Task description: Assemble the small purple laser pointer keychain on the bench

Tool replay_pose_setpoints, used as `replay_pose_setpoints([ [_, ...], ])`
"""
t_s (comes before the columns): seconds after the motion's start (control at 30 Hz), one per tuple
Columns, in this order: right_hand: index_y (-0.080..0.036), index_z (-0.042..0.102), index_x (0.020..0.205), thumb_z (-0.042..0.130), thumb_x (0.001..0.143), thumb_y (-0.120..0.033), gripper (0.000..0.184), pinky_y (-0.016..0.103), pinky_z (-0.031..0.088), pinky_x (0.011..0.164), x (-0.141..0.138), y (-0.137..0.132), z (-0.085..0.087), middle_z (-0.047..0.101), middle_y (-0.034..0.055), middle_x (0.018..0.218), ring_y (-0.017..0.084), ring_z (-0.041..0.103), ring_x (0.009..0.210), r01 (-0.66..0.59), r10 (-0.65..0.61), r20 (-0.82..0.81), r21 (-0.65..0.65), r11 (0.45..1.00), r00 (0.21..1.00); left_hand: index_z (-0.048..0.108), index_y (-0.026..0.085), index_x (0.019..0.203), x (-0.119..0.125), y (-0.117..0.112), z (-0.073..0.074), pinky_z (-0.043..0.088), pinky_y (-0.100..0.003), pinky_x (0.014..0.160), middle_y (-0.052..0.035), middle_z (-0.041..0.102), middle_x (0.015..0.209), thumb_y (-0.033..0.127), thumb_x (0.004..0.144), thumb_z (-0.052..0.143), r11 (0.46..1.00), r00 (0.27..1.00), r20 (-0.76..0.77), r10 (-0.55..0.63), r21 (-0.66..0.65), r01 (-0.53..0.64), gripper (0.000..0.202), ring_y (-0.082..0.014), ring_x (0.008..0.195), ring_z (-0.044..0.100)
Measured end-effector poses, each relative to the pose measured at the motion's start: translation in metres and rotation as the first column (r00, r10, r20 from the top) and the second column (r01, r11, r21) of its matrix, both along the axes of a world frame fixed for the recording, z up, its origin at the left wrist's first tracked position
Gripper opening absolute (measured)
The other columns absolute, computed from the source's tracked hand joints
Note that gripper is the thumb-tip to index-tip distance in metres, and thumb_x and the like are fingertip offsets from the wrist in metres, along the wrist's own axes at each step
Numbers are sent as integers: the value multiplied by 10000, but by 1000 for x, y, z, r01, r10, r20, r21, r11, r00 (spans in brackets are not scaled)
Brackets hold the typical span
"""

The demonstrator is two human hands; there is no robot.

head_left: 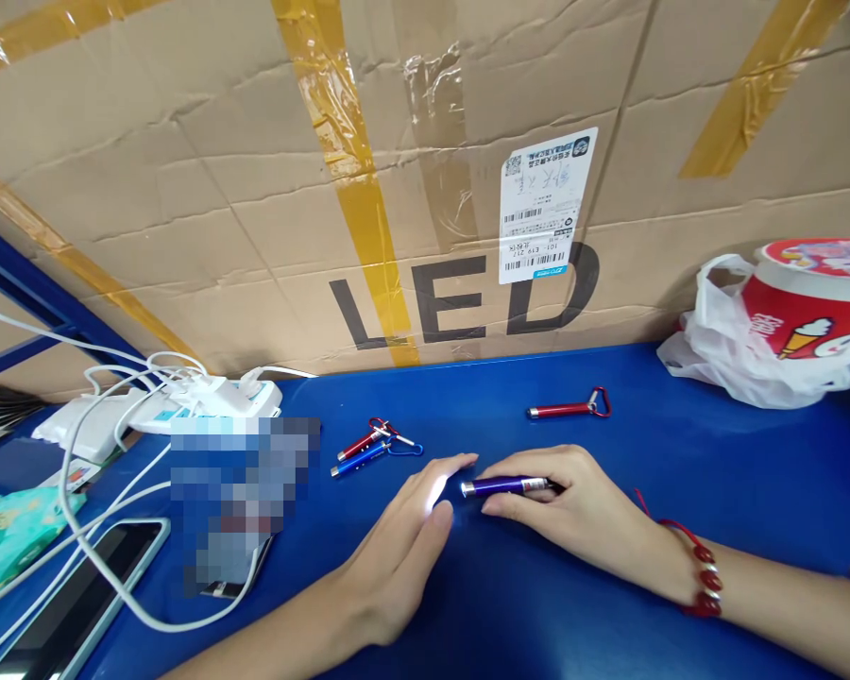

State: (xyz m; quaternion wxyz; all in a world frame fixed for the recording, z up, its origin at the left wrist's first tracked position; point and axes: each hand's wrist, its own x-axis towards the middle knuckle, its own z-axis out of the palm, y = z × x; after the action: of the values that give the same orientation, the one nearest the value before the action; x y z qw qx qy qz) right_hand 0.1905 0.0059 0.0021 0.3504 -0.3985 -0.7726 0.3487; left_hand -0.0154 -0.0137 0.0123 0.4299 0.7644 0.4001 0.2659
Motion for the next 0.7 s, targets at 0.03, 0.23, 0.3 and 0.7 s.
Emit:
replay_pose_setpoints([
  [0.03,-253,731,920,622,821,-414,218,217,493,654,0,0,0,705,-8,886,158,653,761,3,-3,-7,2,1000,1000,393,188,1352,0,0,0,256,-373,1102,-56,425,1390,474,955,216,1000,1000,-15,0,-11,0,520,-224,1286,368],
  [0.23,-262,723,949,612,838,-368,189,220,490,699,-1,1,-1,702,-13,921,154,652,788,-35,35,18,-16,999,999,383,226,1368,-2,-2,-4,216,-336,1126,-8,394,1425,470,957,223,1000,997,-72,5,11,-4,504,-190,1329,317],
  [0.3,-248,723,948,601,847,-356,191,227,495,717,-1,2,-1,701,-4,934,163,652,807,-49,49,27,-28,998,998,403,236,1360,-1,-4,-4,190,-341,1134,-4,385,1434,474,952,254,999,997,-77,15,40,-12,495,-196,1342,299],
  [0.7,-257,721,955,616,832,-383,205,228,492,720,-2,2,-4,701,-10,910,156,648,791,-52,53,63,-29,998,997,475,200,1280,2,6,-3,268,-403,1075,-69,557,1228,467,955,192,992,991,101,92,-101,-82,508,-235,1198,451],
])
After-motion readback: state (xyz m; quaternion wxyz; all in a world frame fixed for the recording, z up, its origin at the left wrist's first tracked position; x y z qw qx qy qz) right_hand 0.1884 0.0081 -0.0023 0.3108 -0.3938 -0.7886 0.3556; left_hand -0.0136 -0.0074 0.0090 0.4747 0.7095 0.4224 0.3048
